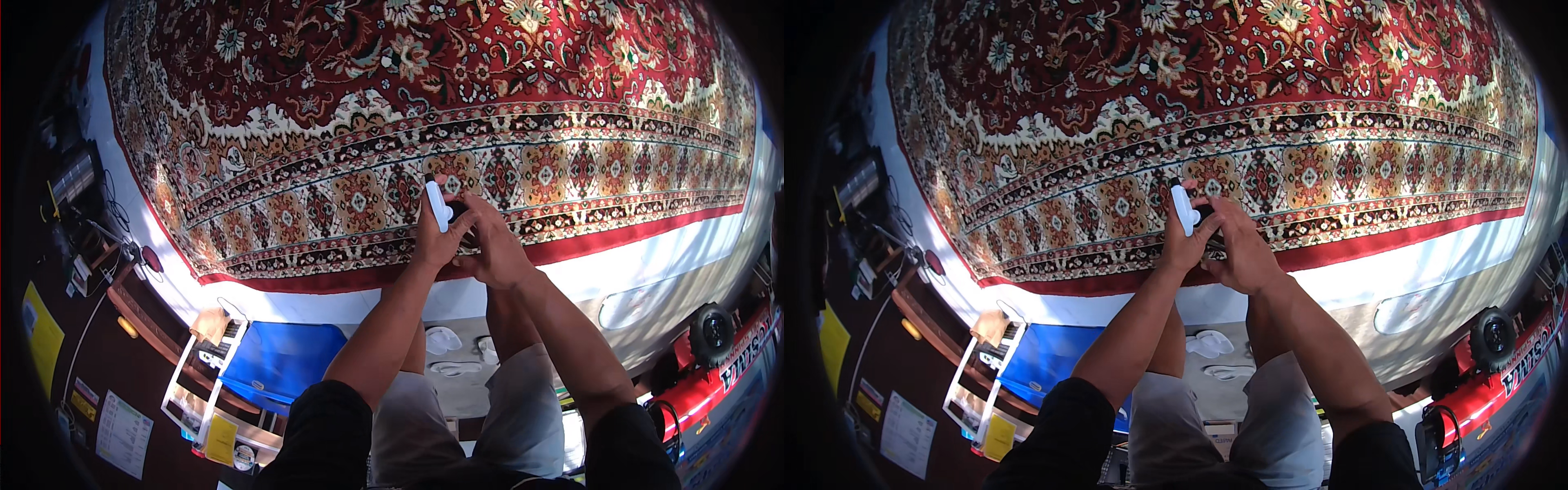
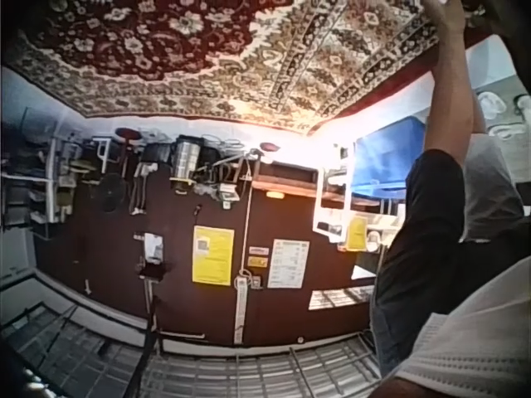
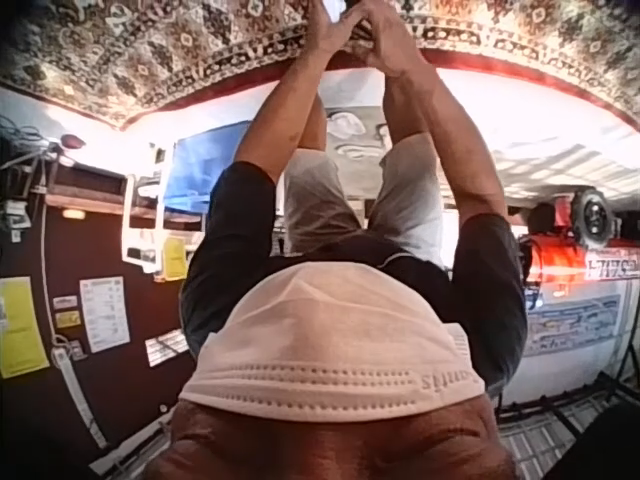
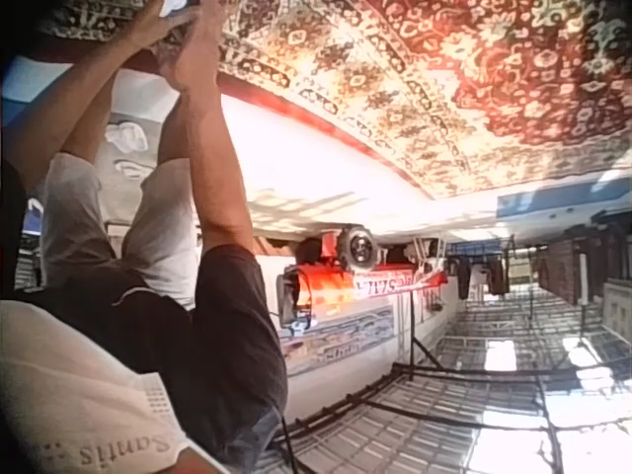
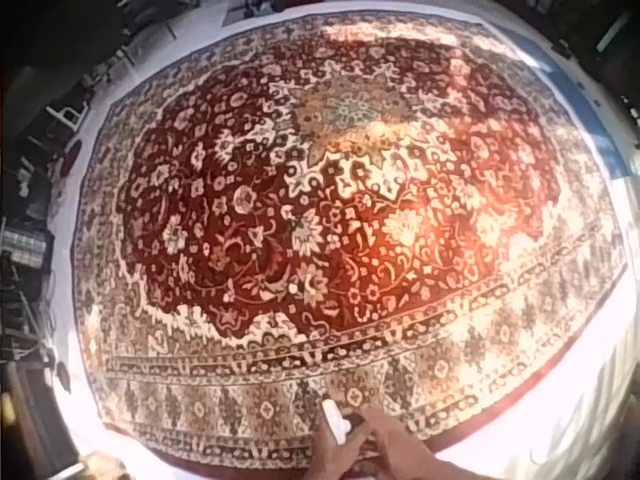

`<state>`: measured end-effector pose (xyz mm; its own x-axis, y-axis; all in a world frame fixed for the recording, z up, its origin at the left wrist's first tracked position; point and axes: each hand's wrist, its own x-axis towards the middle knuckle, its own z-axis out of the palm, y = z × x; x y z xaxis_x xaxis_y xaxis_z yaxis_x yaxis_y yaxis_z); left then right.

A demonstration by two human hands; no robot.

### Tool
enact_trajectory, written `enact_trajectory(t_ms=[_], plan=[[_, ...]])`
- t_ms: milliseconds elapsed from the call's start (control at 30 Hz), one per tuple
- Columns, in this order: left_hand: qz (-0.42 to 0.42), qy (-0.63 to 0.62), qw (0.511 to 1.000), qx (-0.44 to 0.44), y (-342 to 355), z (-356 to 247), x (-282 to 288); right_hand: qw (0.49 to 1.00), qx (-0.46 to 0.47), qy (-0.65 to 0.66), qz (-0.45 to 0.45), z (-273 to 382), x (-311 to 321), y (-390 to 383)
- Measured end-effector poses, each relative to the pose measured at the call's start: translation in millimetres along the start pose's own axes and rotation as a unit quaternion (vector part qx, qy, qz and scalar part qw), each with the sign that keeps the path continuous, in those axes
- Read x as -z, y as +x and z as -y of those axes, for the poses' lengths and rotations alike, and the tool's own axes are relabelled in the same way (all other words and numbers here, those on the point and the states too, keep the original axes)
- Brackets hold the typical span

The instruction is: Repair the edge or fringe of a rug using a staple gun and hands.

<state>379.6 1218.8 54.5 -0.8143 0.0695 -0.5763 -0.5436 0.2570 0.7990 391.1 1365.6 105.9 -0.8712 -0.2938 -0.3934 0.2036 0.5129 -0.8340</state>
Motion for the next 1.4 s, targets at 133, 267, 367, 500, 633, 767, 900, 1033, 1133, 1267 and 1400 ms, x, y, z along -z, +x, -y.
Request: enact_trajectory(t_ms=[133, 267, 367, 500, 633, 767, 900, 1033, 1133, 1267, 1400], plan=[[0.117, -0.197, 0.973, 0.004, -26, -23, -10, 0.998, 0.064, 0.010, 0.027, 5, 26, 38], [0.108, -0.311, 0.941, 0.081, -44, -28, -33, 0.988, 0.005, -0.083, 0.131, -8, 36, 42], [0.005, -0.345, 0.931, 0.121, -68, -30, -79, 0.964, -0.199, -0.123, 0.129, -38, 56, 43], [-0.060, -0.335, 0.910, 0.237, -130, 14, -113, 0.953, -0.138, -0.223, 0.152, -74, 57, 46], [-0.085, -0.376, 0.860, 0.333, -158, 22, -123, 0.961, -0.109, -0.203, 0.154, -88, 56, 51], [-0.128, -0.357, 0.845, 0.378, -128, 25, -121, 0.930, -0.260, -0.170, 0.198, -95, 47, 49], [-0.314, -0.266, 0.804, 0.429, -136, 93, -119, 0.931, -0.084, -0.275, 0.223, -109, 33, 36], [-0.329, -0.389, 0.682, 0.524, -143, 129, -95, 0.910, -0.142, -0.274, 0.276, -102, 31, 21], [-0.291, -0.455, 0.668, 0.511, -145, 131, -86, 0.869, -0.194, -0.304, 0.339, -89, 24, 9], [-0.289, -0.583, 0.617, 0.442, -142, 126, -85, 0.895, -0.052, -0.263, 0.356, -114, 24, -13], [-0.289, -0.539, 0.648, 0.454, -152, 134, -83, 0.879, -0.146, -0.236, 0.389, -100, -1, -4]])
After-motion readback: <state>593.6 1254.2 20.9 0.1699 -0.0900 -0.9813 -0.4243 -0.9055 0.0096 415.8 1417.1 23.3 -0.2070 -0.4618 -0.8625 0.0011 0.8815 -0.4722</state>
